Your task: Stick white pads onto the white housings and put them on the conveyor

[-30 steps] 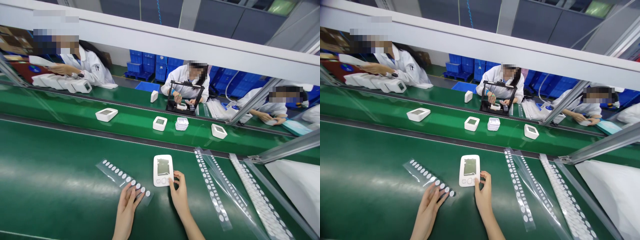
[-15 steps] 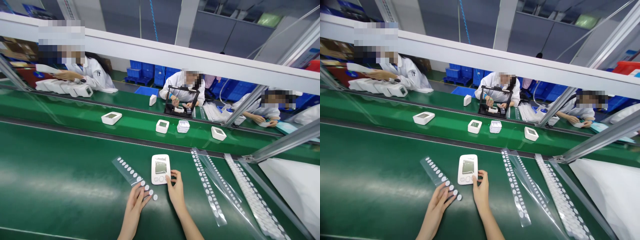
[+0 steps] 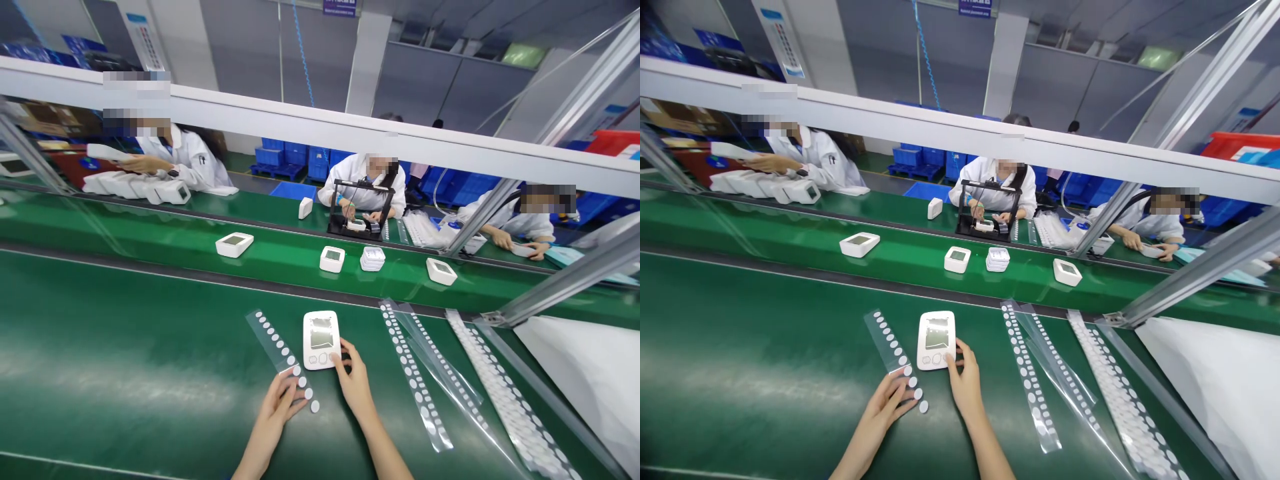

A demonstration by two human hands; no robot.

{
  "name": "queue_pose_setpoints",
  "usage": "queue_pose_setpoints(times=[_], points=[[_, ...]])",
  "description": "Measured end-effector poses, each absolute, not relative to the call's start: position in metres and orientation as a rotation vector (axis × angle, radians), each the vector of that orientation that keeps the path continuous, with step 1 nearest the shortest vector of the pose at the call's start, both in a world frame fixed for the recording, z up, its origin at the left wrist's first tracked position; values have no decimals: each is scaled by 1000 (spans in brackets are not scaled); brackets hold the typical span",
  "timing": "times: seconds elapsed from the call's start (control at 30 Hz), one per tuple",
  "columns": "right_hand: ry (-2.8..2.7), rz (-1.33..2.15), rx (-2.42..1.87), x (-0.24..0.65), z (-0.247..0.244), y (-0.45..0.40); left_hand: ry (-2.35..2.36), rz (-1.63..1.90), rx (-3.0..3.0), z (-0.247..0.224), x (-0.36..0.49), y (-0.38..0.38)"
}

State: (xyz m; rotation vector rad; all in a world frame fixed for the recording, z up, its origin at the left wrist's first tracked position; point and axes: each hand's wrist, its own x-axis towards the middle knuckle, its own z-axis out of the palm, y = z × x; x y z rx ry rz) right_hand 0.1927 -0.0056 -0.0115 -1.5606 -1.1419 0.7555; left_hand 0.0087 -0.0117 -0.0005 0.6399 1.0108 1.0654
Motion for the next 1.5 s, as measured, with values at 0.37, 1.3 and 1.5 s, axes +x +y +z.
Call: queue_pose_setpoints(times=[0.37,1.3,1.5], points=[[-1420,624,-1727,208,-2,5,988,858,1019,-2,4,26],[-1242,852,-1635,212,8,1,1003,830,940,2,-2,28],[-1233,961,-1655,209,17,8,987,828,934,-2,-3,28]])
